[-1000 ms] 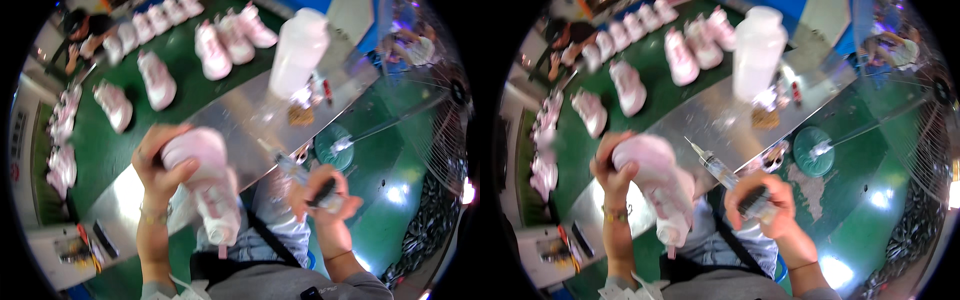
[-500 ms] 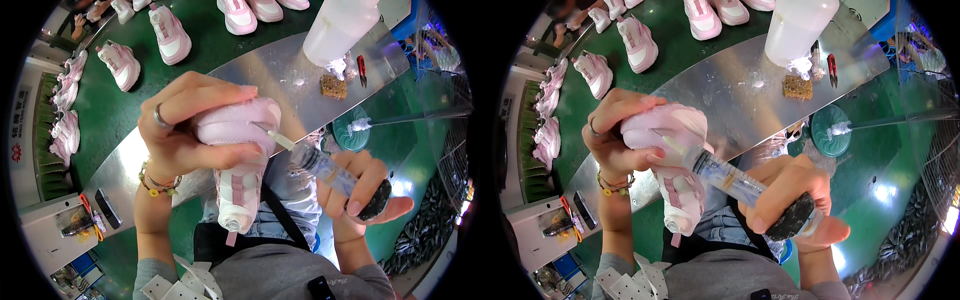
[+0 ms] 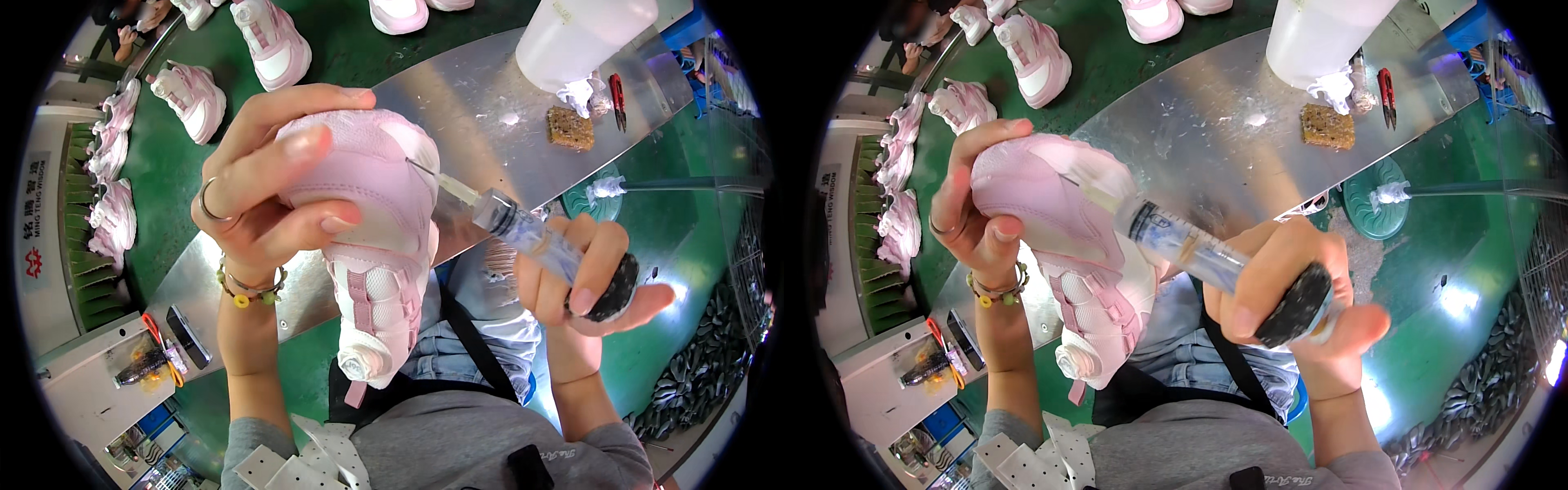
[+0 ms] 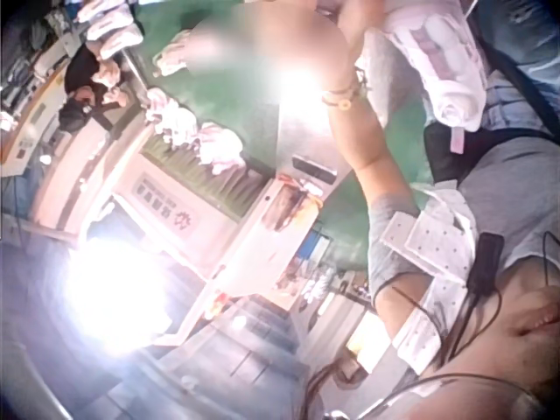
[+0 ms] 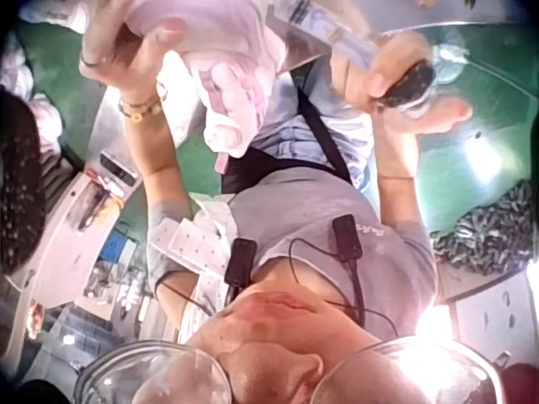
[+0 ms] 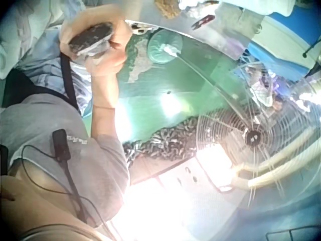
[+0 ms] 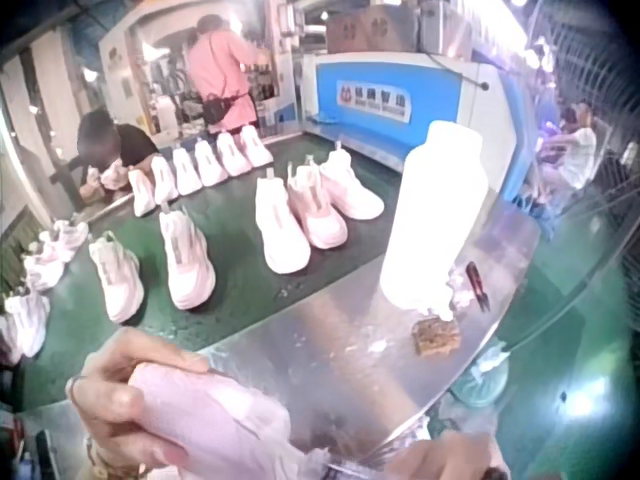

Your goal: The person repeatedly picks up pink and white sneakers from a metal table, inserts a syringe into the sole, and injects a clear liquid. After each injection, the shoe is placed back on the table. The process is repeated for multiple shoes in a factory setting.

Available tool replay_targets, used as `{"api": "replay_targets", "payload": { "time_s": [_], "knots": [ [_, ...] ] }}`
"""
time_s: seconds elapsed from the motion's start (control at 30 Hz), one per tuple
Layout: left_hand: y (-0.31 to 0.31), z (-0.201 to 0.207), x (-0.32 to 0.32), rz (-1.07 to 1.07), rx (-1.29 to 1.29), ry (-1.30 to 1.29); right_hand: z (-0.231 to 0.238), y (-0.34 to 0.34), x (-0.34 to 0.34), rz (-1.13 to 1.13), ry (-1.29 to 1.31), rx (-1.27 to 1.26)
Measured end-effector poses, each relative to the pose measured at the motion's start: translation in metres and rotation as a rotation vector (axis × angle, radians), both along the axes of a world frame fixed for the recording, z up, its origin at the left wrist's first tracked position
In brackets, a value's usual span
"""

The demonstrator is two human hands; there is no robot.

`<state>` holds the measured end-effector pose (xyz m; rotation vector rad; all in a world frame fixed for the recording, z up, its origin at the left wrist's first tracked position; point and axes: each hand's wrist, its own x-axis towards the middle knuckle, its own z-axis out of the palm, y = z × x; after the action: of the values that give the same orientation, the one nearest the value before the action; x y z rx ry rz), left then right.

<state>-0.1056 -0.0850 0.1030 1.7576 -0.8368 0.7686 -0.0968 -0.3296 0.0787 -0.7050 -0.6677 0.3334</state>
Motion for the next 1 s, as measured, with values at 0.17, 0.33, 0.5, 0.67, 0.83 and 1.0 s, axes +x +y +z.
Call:
{"api": "replay_targets", "payload": {
  "time_s": [0.17,0.33,0.5,0.67,0.83,1.0],
  "knots": [
    [0.016,-0.006,0.007,0.019,0.069,-0.027,-0.011,-0.003,-0.007,-0.038,0.009,-0.068],
    [0.013,-0.015,0.001,0.178,-0.143,0.12,-0.043,-0.004,-0.024,0.038,0.147,-0.007],
    [0.02,-0.025,0.002,0.269,-0.28,0.219,-0.064,0.001,-0.044,0.047,0.277,-0.024],
    [0.032,-0.035,0.004,0.29,-0.352,0.265,-0.077,-0.006,-0.057,0.055,0.309,-0.105],
    [0.045,-0.042,-0.002,0.444,-0.393,0.353,-0.085,-0.022,-0.065,0.081,0.27,-0.221],
    [0.057,-0.054,-0.008,0.577,-0.421,0.367,-0.088,-0.029,-0.072,0.084,0.26,-0.269]
  ]
}}
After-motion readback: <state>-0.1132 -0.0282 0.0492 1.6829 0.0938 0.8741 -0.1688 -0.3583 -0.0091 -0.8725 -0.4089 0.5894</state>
